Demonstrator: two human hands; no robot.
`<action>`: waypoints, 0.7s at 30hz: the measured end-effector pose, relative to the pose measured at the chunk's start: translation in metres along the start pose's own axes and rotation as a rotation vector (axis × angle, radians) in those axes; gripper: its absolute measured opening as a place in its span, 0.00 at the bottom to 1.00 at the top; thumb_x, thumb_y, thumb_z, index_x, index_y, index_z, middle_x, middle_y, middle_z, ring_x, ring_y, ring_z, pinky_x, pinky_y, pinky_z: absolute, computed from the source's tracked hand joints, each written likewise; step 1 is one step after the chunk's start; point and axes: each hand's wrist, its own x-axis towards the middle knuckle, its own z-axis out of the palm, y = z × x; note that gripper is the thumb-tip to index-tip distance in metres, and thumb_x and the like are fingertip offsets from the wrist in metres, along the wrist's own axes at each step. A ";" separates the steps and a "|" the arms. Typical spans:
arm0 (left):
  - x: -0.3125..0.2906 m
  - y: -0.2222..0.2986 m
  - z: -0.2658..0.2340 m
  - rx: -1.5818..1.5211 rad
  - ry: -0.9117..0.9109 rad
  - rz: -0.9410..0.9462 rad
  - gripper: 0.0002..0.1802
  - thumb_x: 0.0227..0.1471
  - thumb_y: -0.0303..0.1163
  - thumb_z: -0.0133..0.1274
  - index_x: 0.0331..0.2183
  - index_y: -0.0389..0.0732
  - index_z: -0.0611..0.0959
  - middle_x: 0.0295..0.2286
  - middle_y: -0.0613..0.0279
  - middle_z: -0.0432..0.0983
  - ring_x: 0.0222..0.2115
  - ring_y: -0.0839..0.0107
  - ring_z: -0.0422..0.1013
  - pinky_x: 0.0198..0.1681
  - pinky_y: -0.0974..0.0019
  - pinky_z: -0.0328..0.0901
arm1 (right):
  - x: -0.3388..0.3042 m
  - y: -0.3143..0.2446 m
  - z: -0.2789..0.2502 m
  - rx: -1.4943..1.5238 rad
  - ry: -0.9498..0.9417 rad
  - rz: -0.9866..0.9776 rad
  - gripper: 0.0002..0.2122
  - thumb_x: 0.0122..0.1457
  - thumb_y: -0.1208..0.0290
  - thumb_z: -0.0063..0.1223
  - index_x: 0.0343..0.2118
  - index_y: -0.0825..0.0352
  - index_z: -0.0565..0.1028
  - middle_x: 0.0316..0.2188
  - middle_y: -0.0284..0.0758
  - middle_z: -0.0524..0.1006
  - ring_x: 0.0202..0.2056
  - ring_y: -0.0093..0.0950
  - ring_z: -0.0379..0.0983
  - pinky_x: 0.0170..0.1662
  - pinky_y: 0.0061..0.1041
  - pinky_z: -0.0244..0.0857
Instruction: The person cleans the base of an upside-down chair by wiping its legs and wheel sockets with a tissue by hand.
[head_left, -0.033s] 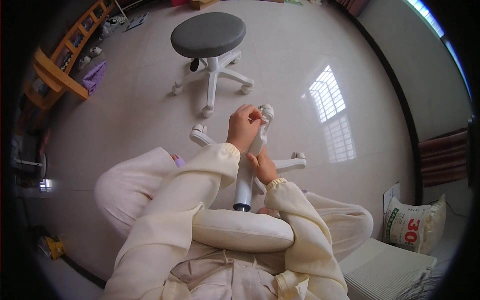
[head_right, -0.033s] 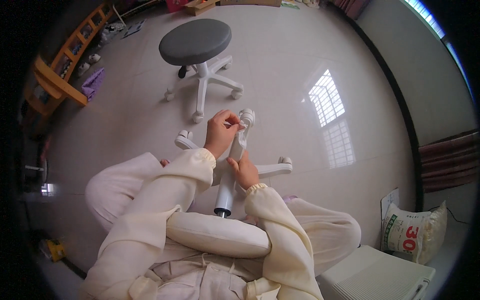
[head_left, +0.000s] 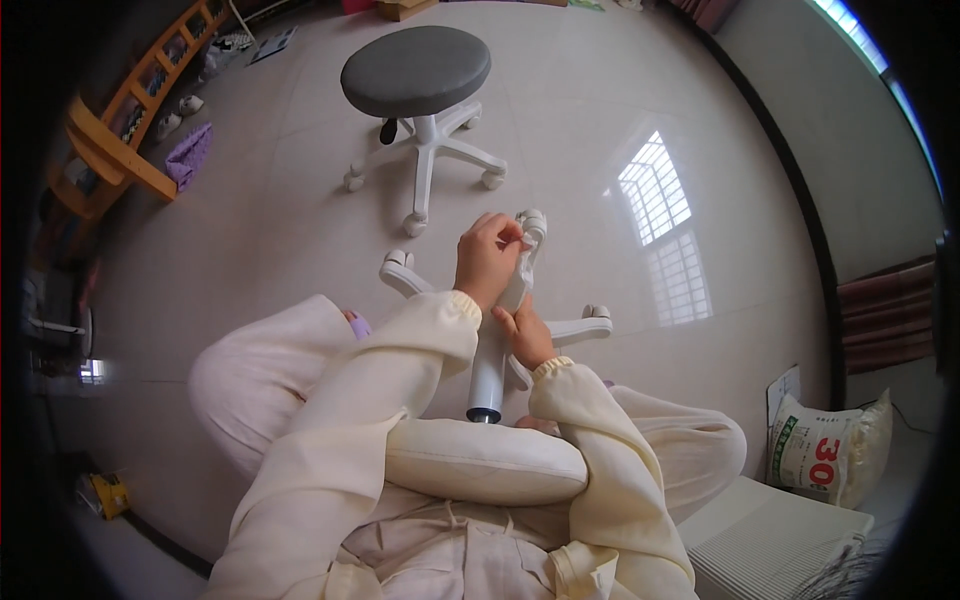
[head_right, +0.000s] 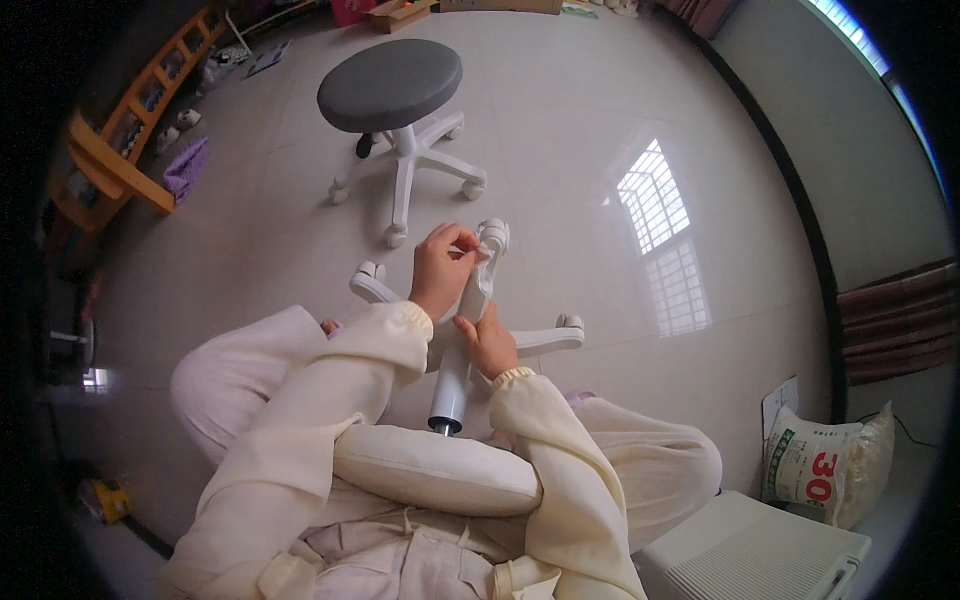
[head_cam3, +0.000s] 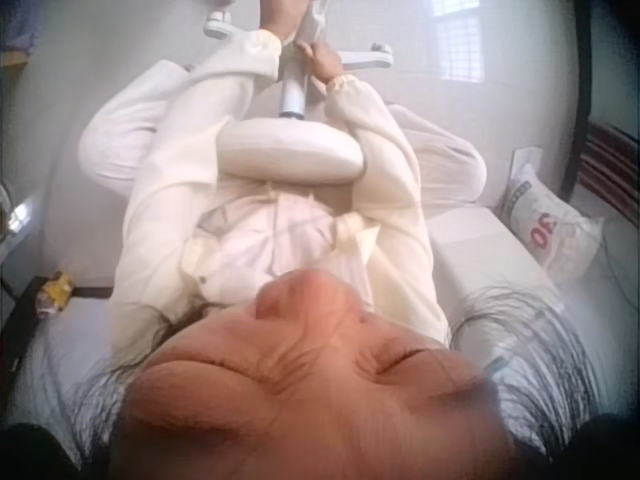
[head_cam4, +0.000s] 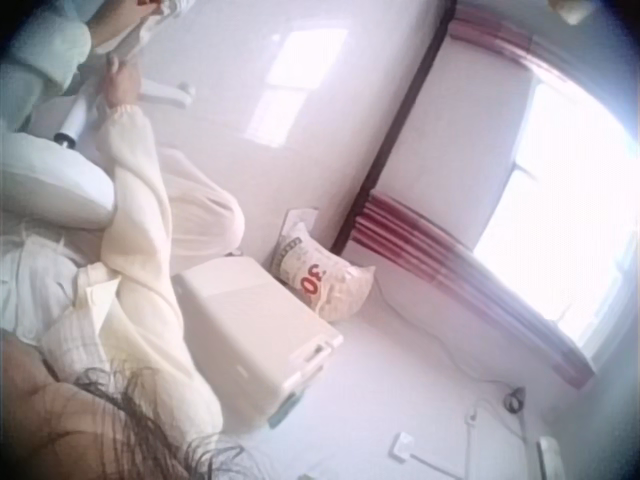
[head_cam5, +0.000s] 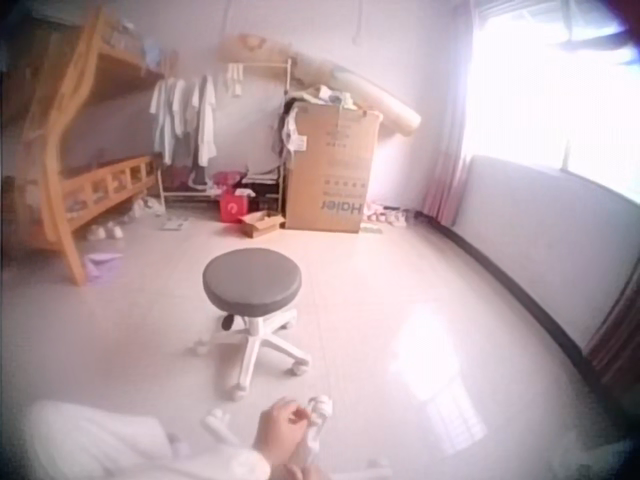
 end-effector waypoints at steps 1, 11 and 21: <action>-0.006 -0.002 0.001 -0.005 -0.005 0.002 0.06 0.38 0.19 0.56 0.21 0.37 0.75 0.22 0.59 0.72 0.21 0.63 0.72 0.26 0.65 0.68 | 0.000 0.003 0.001 -0.008 -0.013 0.019 0.23 0.59 0.50 0.43 0.45 0.67 0.60 0.34 0.52 0.75 0.38 0.52 0.70 0.38 0.45 0.62; -0.039 -0.026 -0.026 0.133 -0.367 -0.283 0.06 0.36 0.22 0.60 0.19 0.35 0.77 0.21 0.60 0.76 0.22 0.73 0.73 0.28 0.70 0.68 | -0.004 0.002 0.002 -0.009 0.002 0.064 0.24 0.56 0.51 0.47 0.46 0.66 0.59 0.34 0.52 0.75 0.38 0.51 0.71 0.39 0.45 0.63; -0.012 -0.016 0.004 0.151 -0.027 0.045 0.07 0.38 0.18 0.59 0.23 0.35 0.77 0.24 0.61 0.73 0.23 0.70 0.73 0.28 0.70 0.70 | 0.001 0.004 -0.002 0.010 -0.006 0.040 0.28 0.53 0.51 0.52 0.48 0.65 0.58 0.34 0.48 0.76 0.37 0.49 0.72 0.39 0.40 0.65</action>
